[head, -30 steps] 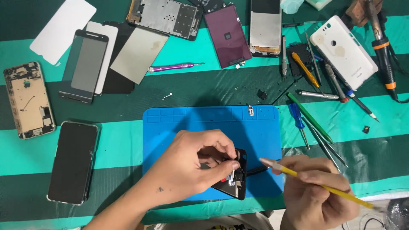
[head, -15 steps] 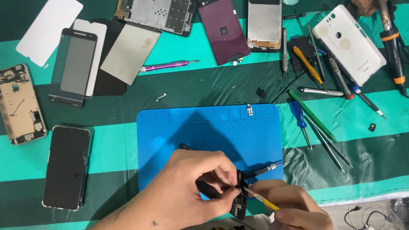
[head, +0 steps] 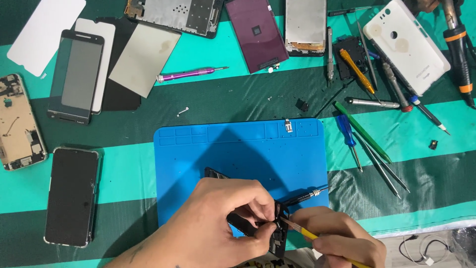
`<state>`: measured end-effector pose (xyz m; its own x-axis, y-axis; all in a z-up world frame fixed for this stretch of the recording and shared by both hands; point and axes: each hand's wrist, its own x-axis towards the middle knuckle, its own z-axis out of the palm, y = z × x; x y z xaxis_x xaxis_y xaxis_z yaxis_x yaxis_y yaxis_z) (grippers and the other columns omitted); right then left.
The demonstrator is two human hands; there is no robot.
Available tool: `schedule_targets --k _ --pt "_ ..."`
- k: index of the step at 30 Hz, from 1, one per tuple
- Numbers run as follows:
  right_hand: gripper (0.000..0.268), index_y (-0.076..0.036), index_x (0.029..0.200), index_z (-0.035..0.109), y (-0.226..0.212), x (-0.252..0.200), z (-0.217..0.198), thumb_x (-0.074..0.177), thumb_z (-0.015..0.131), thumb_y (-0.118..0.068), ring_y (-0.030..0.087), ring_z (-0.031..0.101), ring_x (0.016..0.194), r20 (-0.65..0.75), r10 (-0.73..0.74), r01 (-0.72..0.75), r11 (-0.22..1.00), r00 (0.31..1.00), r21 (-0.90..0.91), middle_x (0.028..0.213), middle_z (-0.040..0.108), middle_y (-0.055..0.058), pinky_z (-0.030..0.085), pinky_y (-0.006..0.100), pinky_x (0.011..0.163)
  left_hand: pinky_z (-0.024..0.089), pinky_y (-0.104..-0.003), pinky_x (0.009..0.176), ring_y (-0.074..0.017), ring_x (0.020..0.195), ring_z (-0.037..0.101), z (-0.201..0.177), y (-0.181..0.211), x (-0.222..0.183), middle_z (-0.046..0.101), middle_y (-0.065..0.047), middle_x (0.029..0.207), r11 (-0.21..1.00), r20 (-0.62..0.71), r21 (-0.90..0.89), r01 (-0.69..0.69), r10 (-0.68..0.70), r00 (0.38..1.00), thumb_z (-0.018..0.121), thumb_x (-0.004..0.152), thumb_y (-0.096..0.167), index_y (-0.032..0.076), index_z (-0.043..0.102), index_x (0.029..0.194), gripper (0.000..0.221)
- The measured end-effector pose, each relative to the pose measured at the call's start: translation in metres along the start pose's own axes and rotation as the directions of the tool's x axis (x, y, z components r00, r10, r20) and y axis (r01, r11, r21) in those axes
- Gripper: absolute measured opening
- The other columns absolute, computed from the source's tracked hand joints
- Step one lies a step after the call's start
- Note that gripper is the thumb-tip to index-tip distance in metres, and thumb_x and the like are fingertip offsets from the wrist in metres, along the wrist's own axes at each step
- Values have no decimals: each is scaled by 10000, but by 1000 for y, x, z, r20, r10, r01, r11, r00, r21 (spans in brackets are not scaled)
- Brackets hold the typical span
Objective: Disassembling and repairing internal components of a smartphone using precision tools on an anti-static mat.
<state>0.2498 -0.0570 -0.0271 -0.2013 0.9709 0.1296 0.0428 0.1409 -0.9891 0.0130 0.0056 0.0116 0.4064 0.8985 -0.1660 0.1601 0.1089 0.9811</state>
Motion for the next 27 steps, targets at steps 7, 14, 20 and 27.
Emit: schedule_targets --k 7,14,20,27 --pt "138 -111 1020 589 0 3 8 1073 488 -189 350 825 815 -66 -11 11 1000 998 -1 897 671 178 684 414 755 698 -203 669 -81 647 673 1 -1 0 703 -3 748 1000 -3 -15 -10 10 1000 773 782 18 118 637 820 172" --pt "213 -136 971 573 4 5 21 1095 489 -287 301 788 688 -199 -44 27 996 979 -87 833 665 155 669 383 680 687 -211 661 -89 651 682 1 -2 1 717 -1 760 1000 5 -5 -10 10 1000 775 794 39 130 646 833 162" --pt "243 -146 982 563 7 5 21 1111 472 -330 296 829 741 -212 -73 44 990 975 -134 859 686 148 674 352 680 677 -212 662 -91 656 673 2 -4 1 716 -9 774 1000 12 -14 -22 23 1000 765 807 26 122 635 836 164" --pt "256 -142 950 545 8 6 25 1115 452 -314 285 794 688 -261 -77 34 986 962 -163 799 651 143 690 367 665 622 -214 608 -105 618 634 3 -6 1 700 -12 766 998 25 -13 -59 59 998 770 821 20 117 616 839 182"
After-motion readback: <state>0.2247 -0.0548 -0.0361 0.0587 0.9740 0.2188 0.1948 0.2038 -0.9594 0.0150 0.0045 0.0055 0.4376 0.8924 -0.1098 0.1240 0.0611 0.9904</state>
